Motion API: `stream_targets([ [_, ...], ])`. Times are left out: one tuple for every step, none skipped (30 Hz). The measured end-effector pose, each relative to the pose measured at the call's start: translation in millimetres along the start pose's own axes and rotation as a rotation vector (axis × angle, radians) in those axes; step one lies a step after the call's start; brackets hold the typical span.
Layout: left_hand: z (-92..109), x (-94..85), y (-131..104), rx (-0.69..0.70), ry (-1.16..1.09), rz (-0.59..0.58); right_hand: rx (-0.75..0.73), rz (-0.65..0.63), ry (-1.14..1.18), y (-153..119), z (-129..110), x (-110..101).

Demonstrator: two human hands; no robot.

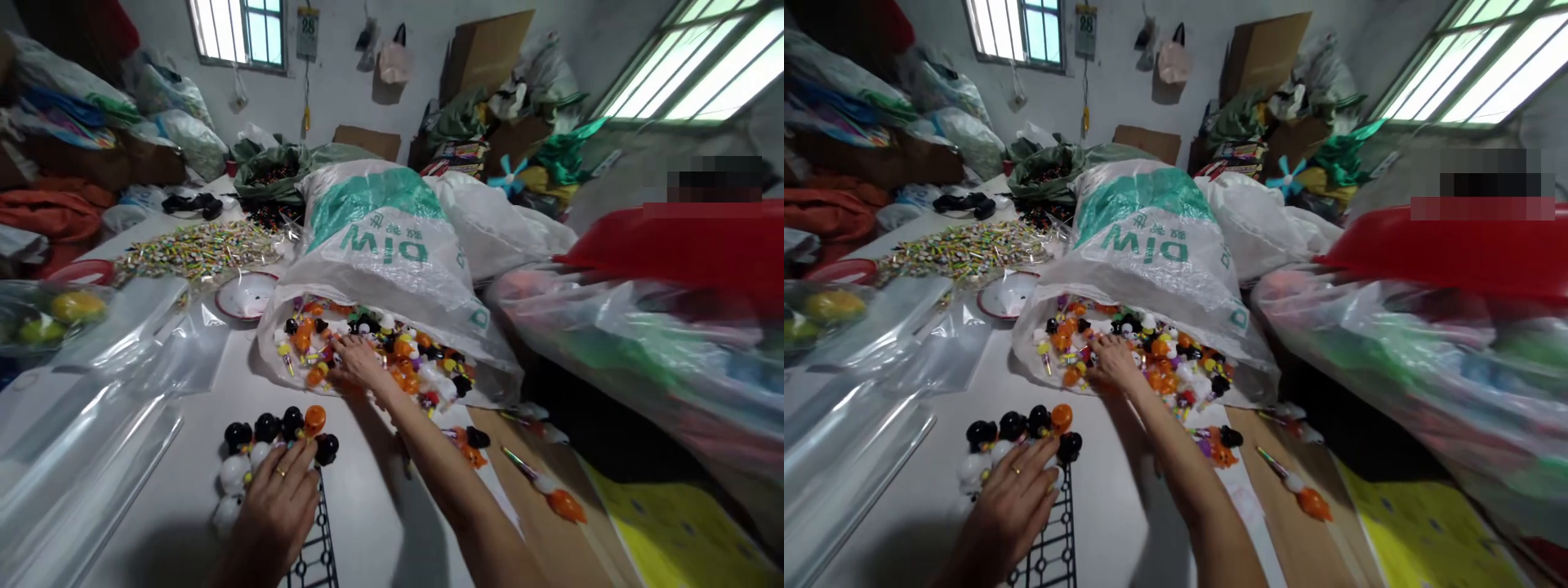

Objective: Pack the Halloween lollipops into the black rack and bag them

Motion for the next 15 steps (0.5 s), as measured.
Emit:
stream_targets([
  [-1,-2.5,0,0.009,-0.002,-0.015,-0.007,0.001,-0.012,-18,8,-2],
  [-2,-5.7,0,0.02,0.0,-0.021,-0.003,0.008,-0.014,-34,14,-5],
  [-4,-9.0,1,0.033,0.009,-0.028,0.015,0.021,-0.007,-49,19,-9],
  [-5,-12.3,2,0.047,0.024,-0.034,0.033,0.038,0.009,-62,21,-13],
  [-7,-15.2,3,0.058,0.041,-0.046,0.049,0.064,0.033,-74,20,-17],
  [-9,-17.7,3,0.065,0.057,-0.062,0.059,0.099,0.064,-85,16,-20],
  [-12,-19.9,3,0.068,0.071,-0.076,0.063,0.139,0.098,-96,10,-22],
  [-14,-21.8,4,0.063,0.08,-0.099,0.063,0.179,0.134,-106,0,-23],
  [-16,-23.6,3,0.053,0.082,-0.124,0.063,0.207,0.166,-117,-11,-23],
  [-18,-25.3,3,0.042,0.078,-0.148,0.063,0.215,0.197,-127,-22,-22],
  [-19,-27.2,2,0.029,0.073,-0.171,0.058,0.193,0.229,-137,-33,-20],
  [-21,-29.1,1,0.016,0.067,-0.189,0.041,0.136,0.269,-146,-43,-16],
  [-22,-31.1,0,0.004,0.06,-0.205,0.018,0.055,0.318,-153,-50,-12],
  [-23,-32.8,0,-0.006,0.053,-0.219,-0.007,-0.034,0.377,-159,-55,-6],
  [-24,-34.3,-1,-0.017,0.044,-0.227,-0.019,-0.106,0.438,-163,-58,-1],
])
Point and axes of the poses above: each hand's wrist, its own y-axis towards the middle knuckle, its own x-axis out of the palm, z = x × y, the point moved 1 cm from there along y, towards the middle knuckle, and after that the axes turned 8 degrees about -z, right-handed, at the moved point
